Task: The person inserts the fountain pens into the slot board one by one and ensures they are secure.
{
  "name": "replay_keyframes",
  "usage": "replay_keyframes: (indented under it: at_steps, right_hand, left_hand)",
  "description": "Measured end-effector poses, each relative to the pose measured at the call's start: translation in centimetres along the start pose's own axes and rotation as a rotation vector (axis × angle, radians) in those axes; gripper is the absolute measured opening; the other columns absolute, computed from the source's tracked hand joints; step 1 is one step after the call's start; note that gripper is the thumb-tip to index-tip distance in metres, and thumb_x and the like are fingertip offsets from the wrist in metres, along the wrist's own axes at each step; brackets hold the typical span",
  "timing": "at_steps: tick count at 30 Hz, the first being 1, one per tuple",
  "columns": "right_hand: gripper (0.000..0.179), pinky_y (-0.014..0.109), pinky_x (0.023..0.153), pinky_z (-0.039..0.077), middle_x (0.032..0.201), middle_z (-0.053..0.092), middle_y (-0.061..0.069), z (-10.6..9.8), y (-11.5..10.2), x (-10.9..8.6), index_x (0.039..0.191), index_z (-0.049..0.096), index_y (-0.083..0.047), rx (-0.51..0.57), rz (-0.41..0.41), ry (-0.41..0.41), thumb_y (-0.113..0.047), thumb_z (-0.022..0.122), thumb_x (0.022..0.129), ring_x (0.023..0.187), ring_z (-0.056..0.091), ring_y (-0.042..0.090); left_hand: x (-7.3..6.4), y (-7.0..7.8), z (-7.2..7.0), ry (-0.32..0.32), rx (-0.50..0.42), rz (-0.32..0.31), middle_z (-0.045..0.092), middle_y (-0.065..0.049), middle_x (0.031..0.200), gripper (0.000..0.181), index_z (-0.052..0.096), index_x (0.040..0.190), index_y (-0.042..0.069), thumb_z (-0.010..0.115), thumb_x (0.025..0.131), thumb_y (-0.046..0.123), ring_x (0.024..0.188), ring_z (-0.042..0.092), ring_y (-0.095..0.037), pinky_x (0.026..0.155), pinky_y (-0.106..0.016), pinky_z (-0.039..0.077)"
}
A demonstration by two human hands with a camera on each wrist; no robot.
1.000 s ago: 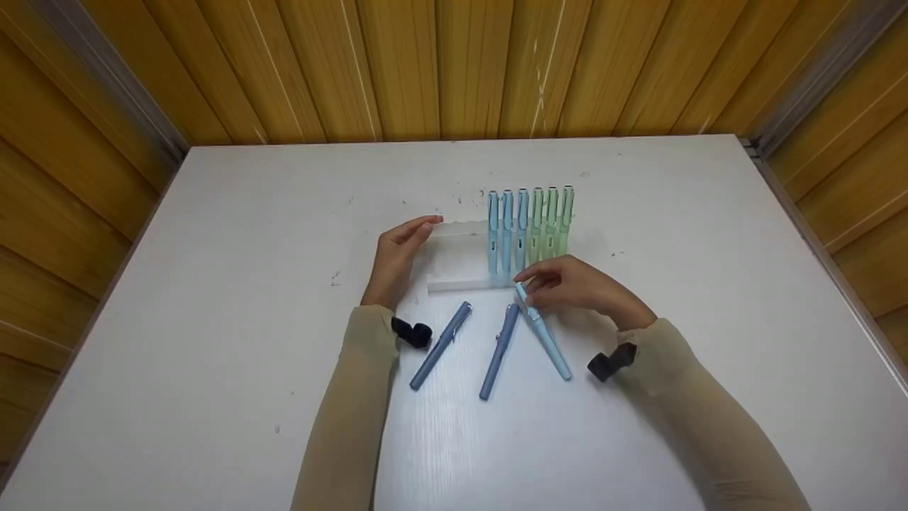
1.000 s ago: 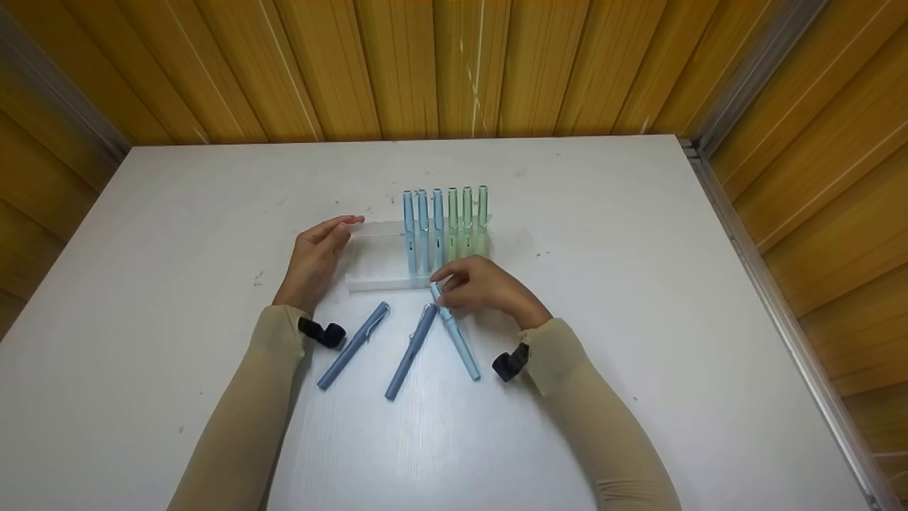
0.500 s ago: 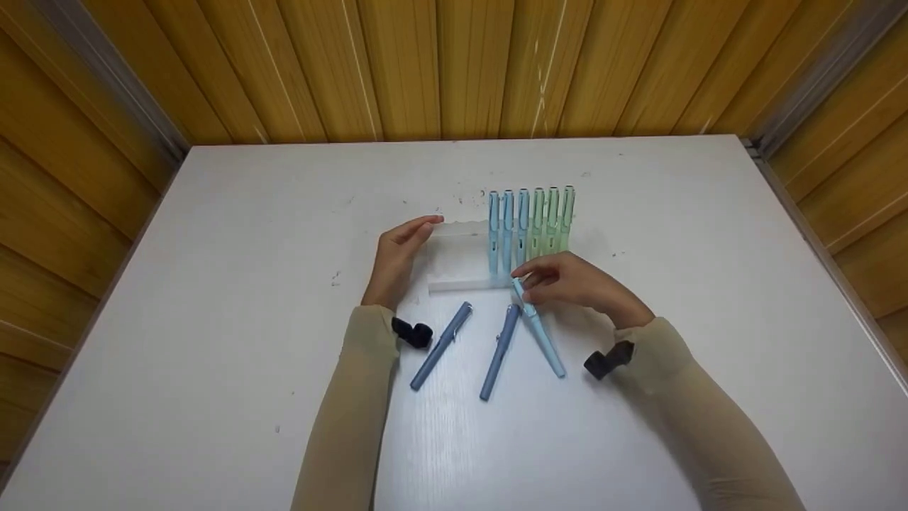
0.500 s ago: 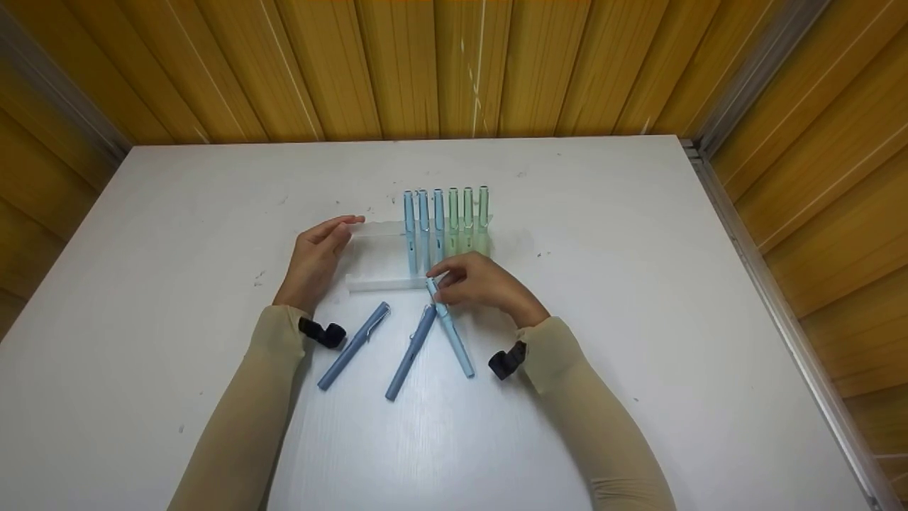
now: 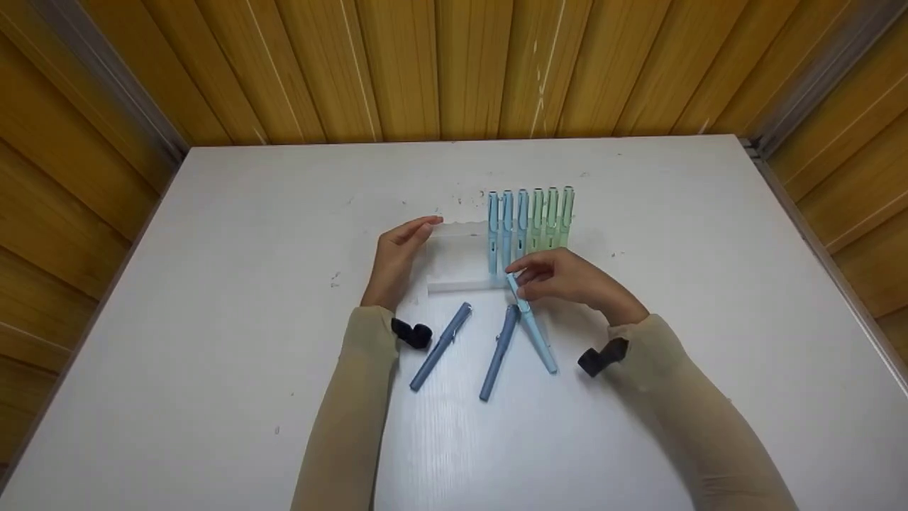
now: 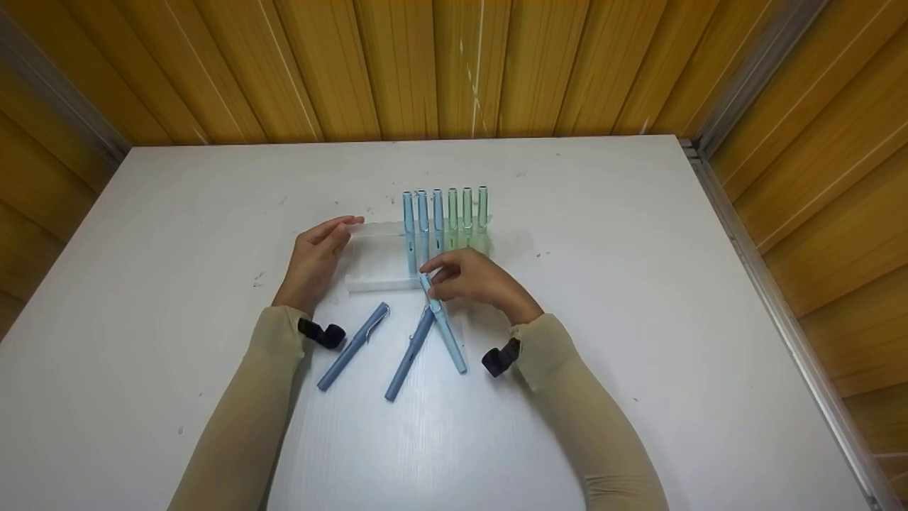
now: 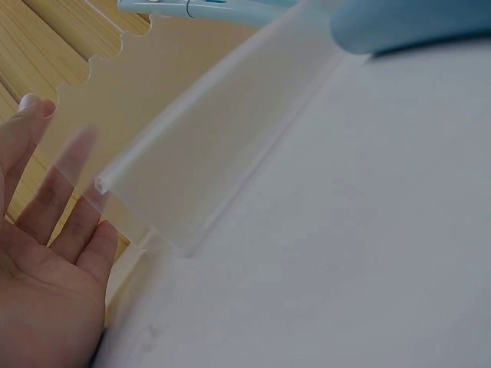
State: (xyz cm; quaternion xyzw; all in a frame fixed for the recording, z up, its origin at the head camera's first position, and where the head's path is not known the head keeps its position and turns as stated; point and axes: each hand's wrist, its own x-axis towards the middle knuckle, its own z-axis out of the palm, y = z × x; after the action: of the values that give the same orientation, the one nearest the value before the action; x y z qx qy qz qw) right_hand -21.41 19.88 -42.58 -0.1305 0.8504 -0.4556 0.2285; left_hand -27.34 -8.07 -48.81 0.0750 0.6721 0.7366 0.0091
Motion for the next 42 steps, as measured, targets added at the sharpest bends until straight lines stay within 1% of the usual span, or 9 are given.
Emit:
replay_keyframes:
  at_steps: [3,9,16,19,25,29,35,38,42]
  right_hand:
    - [0.039,0.021,0.084,0.052,0.104,0.068,0.011,0.0,-0.2,0.2,0.122,0.066,-0.009,0.009,-0.011,-0.004,-0.012,0.073,0.084,0.094,0.063,0.017]
    - [0.038,0.023,0.085,0.053,0.105,0.069,0.011,0.1,-0.6,0.5,0.122,0.066,-0.010,0.025,-0.014,-0.005,-0.010,0.071,0.084,0.095,0.064,0.017]
    - [0.037,0.021,0.081,0.053,0.101,0.069,0.009,0.2,-1.1,0.7,0.120,0.067,-0.012,0.016,-0.010,0.011,-0.012,0.073,0.084,0.091,0.062,0.017]
    - [0.038,0.021,0.081,0.053,0.102,0.069,0.009,0.2,-1.2,0.7,0.121,0.066,-0.011,0.023,-0.016,0.014,-0.013,0.073,0.084,0.091,0.062,0.017]
    - [0.036,0.024,0.083,0.054,0.102,0.069,0.007,0.3,-1.7,0.9,0.121,0.067,-0.013,0.029,-0.006,0.023,-0.012,0.071,0.085,0.093,0.063,0.019]
    - [0.036,0.025,0.083,0.055,0.103,0.069,0.008,0.3,-1.9,1.0,0.121,0.067,-0.014,0.040,-0.010,0.034,-0.011,0.070,0.085,0.094,0.063,0.018]
    - [0.036,0.031,0.090,0.055,0.107,0.069,0.007,0.4,-2.3,1.3,0.121,0.067,-0.017,0.021,0.012,0.062,-0.015,0.071,0.086,0.096,0.063,0.020]
    - [0.037,0.033,0.091,0.054,0.108,0.069,0.007,0.4,-2.6,1.4,0.122,0.066,-0.016,0.021,0.016,0.076,-0.016,0.071,0.086,0.097,0.063,0.020]
    - [0.039,0.035,0.093,0.053,0.109,0.068,0.008,0.4,-3.0,1.6,0.124,0.065,-0.013,0.039,0.015,0.100,-0.017,0.072,0.086,0.099,0.063,0.021]
  left_hand:
    - [0.0,0.0,0.0,0.002,0.015,0.000,0.068,0.001,0.122,0.029,0.071,0.114,0.015,0.065,0.092,0.033,0.126,0.053,-0.012,0.111,-0.033,0.037]
    - [0.0,-0.1,-0.1,0.000,0.031,0.000,0.067,0.000,0.123,0.032,0.071,0.115,0.015,0.065,0.091,0.036,0.126,0.053,-0.013,0.112,-0.034,0.036]
    - [0.1,-0.1,-0.1,0.004,0.029,0.005,0.068,0.000,0.122,0.031,0.071,0.115,0.015,0.065,0.092,0.034,0.125,0.054,-0.013,0.111,-0.033,0.037]
    - [0.1,-0.1,-0.1,0.005,0.021,0.000,0.068,0.001,0.121,0.030,0.071,0.114,0.015,0.065,0.092,0.034,0.125,0.054,-0.012,0.111,-0.032,0.038]
    - [0.0,-0.2,-0.1,-0.001,-0.002,0.005,0.068,0.000,0.121,0.028,0.071,0.114,0.015,0.065,0.092,0.032,0.124,0.054,-0.010,0.110,-0.032,0.038]
    - [-0.1,-0.1,0.1,-0.002,-0.023,-0.004,0.067,0.000,0.122,0.026,0.071,0.113,0.015,0.065,0.093,0.029,0.125,0.053,-0.011,0.111,-0.032,0.037]
    - [0.0,0.0,0.1,0.000,-0.022,-0.009,0.067,-0.001,0.123,0.027,0.071,0.114,0.014,0.064,0.093,0.029,0.126,0.053,-0.013,0.111,-0.033,0.037]
    - [0.0,0.0,0.1,0.001,-0.015,-0.007,0.067,-0.002,0.123,0.030,0.071,0.114,0.013,0.065,0.092,0.031,0.126,0.053,-0.013,0.111,-0.033,0.037]
    - [0.1,0.0,0.0,0.003,-0.032,-0.016,0.067,-0.002,0.122,0.031,0.071,0.114,0.012,0.066,0.091,0.032,0.125,0.053,-0.012,0.110,-0.031,0.038]
